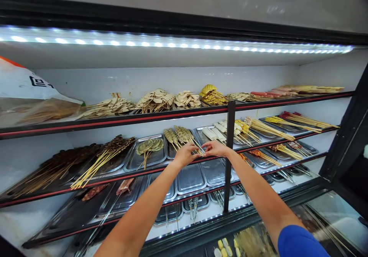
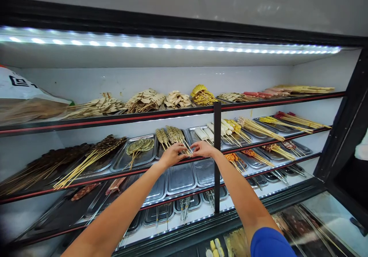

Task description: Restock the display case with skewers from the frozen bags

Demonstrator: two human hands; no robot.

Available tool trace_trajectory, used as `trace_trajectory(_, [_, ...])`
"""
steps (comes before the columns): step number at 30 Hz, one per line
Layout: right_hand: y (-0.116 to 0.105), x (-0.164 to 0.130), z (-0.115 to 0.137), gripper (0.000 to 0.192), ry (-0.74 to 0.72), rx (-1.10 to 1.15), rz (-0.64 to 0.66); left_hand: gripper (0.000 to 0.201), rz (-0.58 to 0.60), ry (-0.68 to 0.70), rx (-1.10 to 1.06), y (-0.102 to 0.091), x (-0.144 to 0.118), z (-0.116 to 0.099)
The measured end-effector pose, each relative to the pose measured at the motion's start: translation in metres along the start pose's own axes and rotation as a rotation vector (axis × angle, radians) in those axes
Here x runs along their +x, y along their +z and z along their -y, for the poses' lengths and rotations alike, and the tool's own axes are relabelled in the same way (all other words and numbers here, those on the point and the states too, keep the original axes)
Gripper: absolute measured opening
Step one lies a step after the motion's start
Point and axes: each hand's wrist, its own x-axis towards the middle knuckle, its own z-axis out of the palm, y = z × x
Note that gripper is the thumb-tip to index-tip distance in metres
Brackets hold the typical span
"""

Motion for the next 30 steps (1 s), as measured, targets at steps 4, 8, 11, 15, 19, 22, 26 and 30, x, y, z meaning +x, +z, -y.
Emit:
trace_trajectory(4, [0.001, -0.005, -0.001, 0.053, -0.03, 0.067, -0.015, 0.034, 0.002, -0.044, 0.033, 0.0, 0.007, -0.007])
trace_trajectory(8, [0.001, -0.008, -0.001, 0.049, -0.057, 0.099, -0.033, 0.036, -0.007, -0.032, 0.039, 0.003, 0.005, -0.01])
trace_trajectory(11, [0.002, -0.008, -0.003, 0.047, -0.072, 0.098, -0.055, 0.041, -0.041, -0.048, 0.056, 0.007, 0.001, -0.012])
trace_trajectory(15, [0.006, -0.002, -0.006, 0.041, -0.088, 0.009, -0.089, 0.033, -0.065, -0.103, 0.07, 0.011, 0.002, -0.016])
trace_trajectory(19, [0.007, 0.003, -0.008, 0.028, -0.088, -0.148, -0.126, 0.029, -0.036, -0.116, 0.029, 0.01, 0.005, -0.015])
trace_trajectory(22, [0.006, 0.002, -0.008, 0.028, -0.141, -0.101, -0.049, 0.031, -0.033, -0.115, -0.007, 0.009, 0.003, -0.012])
trace_trajectory(26, [0.01, -0.003, -0.002, 0.029, -0.176, -0.227, -0.09, 0.028, -0.078, -0.106, -0.022, 0.012, 0.002, -0.009])
trace_trajectory(30, [0.015, -0.009, 0.011, 0.028, -0.208, -0.616, -0.173, 0.015, -0.097, -0.136, 0.055, 0.018, 0.003, -0.011])
